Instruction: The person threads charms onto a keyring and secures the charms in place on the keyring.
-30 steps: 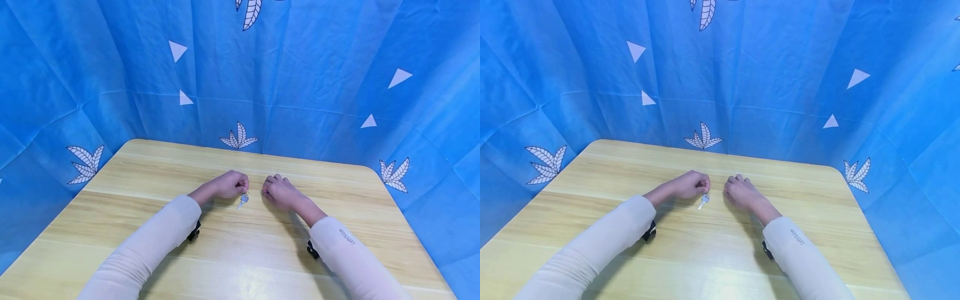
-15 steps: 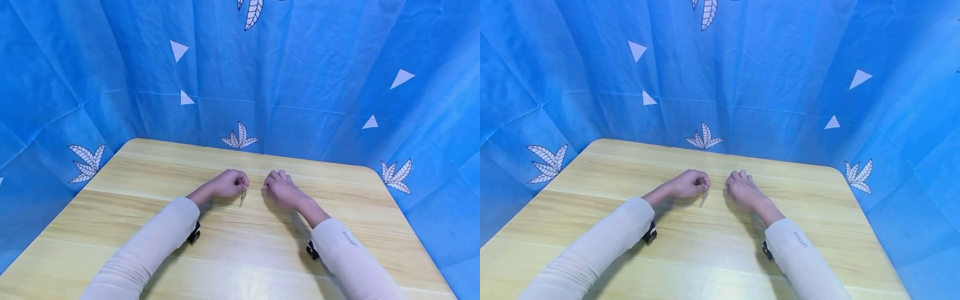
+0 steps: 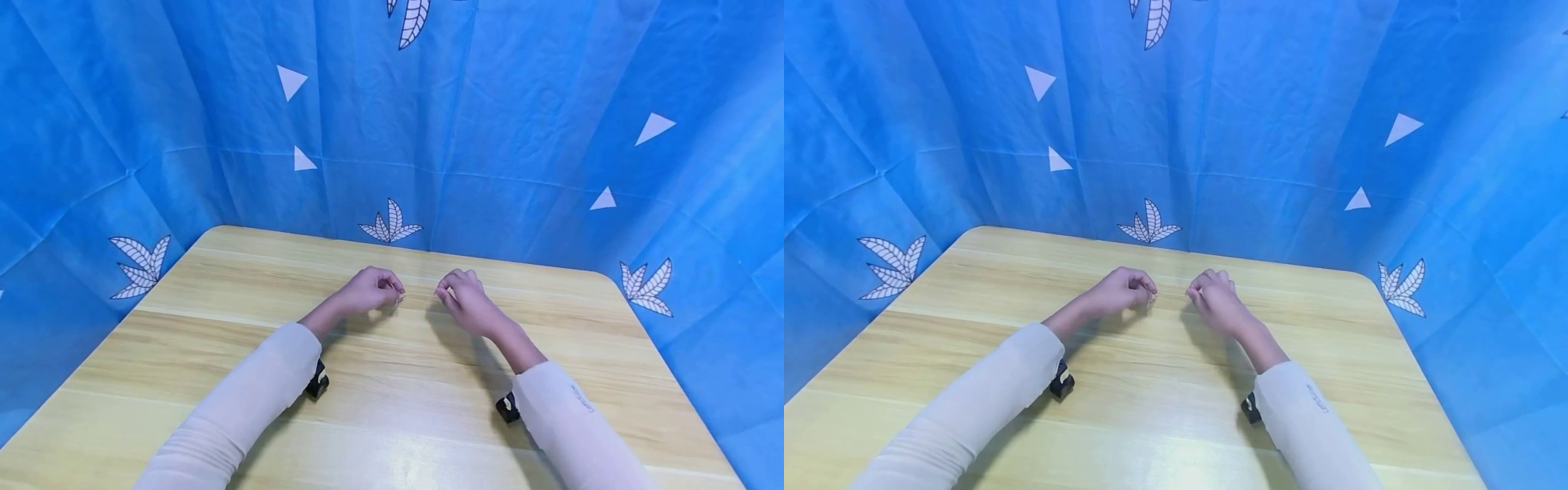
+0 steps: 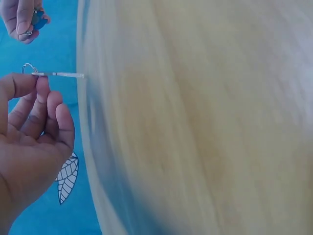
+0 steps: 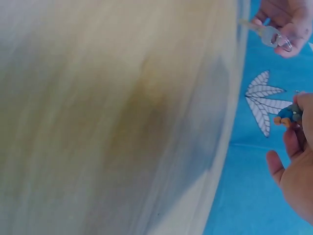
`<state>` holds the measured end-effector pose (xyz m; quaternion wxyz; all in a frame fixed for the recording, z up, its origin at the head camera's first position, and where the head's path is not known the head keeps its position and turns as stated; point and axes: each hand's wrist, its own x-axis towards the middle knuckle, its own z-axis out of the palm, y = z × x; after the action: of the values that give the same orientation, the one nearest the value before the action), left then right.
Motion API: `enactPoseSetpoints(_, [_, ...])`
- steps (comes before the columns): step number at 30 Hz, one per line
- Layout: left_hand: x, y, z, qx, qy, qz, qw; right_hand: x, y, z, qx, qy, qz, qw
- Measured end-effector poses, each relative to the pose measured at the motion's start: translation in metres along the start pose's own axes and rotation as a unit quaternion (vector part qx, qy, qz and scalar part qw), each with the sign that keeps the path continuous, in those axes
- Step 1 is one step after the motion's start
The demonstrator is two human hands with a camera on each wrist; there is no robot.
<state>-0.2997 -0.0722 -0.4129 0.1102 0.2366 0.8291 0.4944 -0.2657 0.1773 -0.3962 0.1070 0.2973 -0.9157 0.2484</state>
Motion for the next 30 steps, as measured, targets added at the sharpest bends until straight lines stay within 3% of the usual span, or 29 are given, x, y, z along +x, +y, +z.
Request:
enactPoseSetpoints(17, [-0.002, 0.021, 0.010, -0.128, 0.046, -0.041, 0.9899, 0.001, -0.012, -0.007, 0.104, 0.056, 0.012, 0.993])
enactPoseSetpoints(30, [-0.005, 0.034, 0.015, -0.176, 0.050, -0.005, 0.9832, 0.002, -0.021, -0.002, 0.176, 0.099, 0.000, 0.979])
